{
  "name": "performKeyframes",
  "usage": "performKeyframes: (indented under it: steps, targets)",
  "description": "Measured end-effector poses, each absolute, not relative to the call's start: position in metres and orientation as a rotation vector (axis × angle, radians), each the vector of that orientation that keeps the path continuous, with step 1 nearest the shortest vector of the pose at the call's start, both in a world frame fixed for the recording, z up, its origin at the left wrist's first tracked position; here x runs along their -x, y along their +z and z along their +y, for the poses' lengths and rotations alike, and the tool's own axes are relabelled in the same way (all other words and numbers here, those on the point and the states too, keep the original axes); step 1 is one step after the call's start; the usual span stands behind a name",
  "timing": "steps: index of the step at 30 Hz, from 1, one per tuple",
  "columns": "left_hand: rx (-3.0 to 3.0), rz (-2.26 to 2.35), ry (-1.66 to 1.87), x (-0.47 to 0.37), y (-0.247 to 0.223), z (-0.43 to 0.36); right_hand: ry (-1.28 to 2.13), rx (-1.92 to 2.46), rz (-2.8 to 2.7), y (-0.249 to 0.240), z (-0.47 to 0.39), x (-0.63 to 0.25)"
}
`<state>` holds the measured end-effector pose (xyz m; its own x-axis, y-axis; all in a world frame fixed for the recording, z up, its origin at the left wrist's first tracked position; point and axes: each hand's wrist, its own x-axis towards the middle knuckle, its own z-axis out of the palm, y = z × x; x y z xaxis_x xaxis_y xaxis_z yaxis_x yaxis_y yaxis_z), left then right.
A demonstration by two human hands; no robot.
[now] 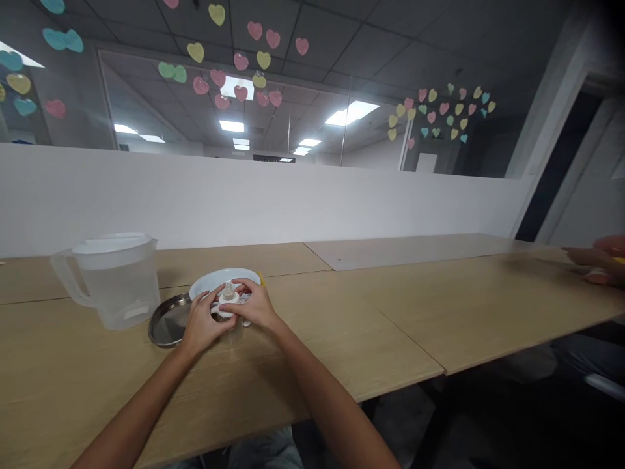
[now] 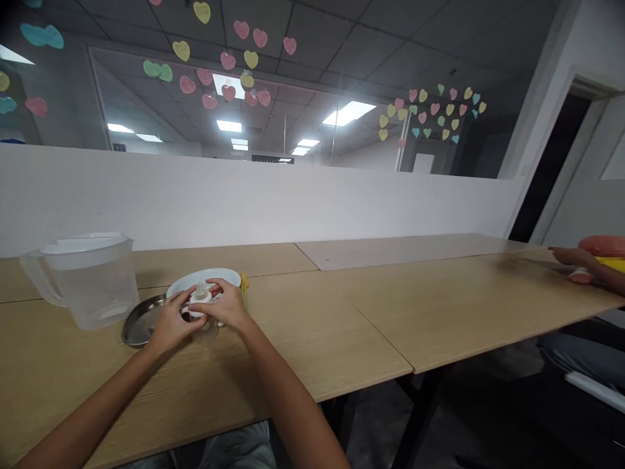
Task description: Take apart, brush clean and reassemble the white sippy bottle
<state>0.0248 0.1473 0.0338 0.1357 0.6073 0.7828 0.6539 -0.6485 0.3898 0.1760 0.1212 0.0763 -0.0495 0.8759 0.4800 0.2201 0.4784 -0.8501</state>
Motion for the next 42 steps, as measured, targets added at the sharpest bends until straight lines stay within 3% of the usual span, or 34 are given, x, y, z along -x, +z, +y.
performKeyframes:
  steps: [3, 5, 11, 23, 31, 42]
  targets:
    - [2.452, -1.342, -1.564, -0.023, 0.039, 0.145, 1.042, 0.892, -1.526, 0.081, 0.124, -0.184]
    - [2.479, -1.329, -1.604, -0.023, 0.040, 0.146, 1.084, 0.861, -1.536, 0.082, 0.129, -0.191]
    - [2.439, -1.328, -1.699, -0.025, 0.034, 0.152, 0.507, 1.067, -1.313, 0.068, 0.154, -0.210]
    - [2.521, -1.240, -1.690, -0.029, 0.039, 0.144, 0.379, 0.949, -1.755, 0.070, 0.129, -0.181]
    - [2.504, -1.264, -1.674, -0.027, 0.036, 0.147, 1.043, 0.649, -1.340, 0.087, 0.127, -0.179]
    - [2.481, -1.255, -1.618, -0.026, 0.036, 0.144, 1.384, 0.104, -0.990, 0.107, 0.117, -0.201]
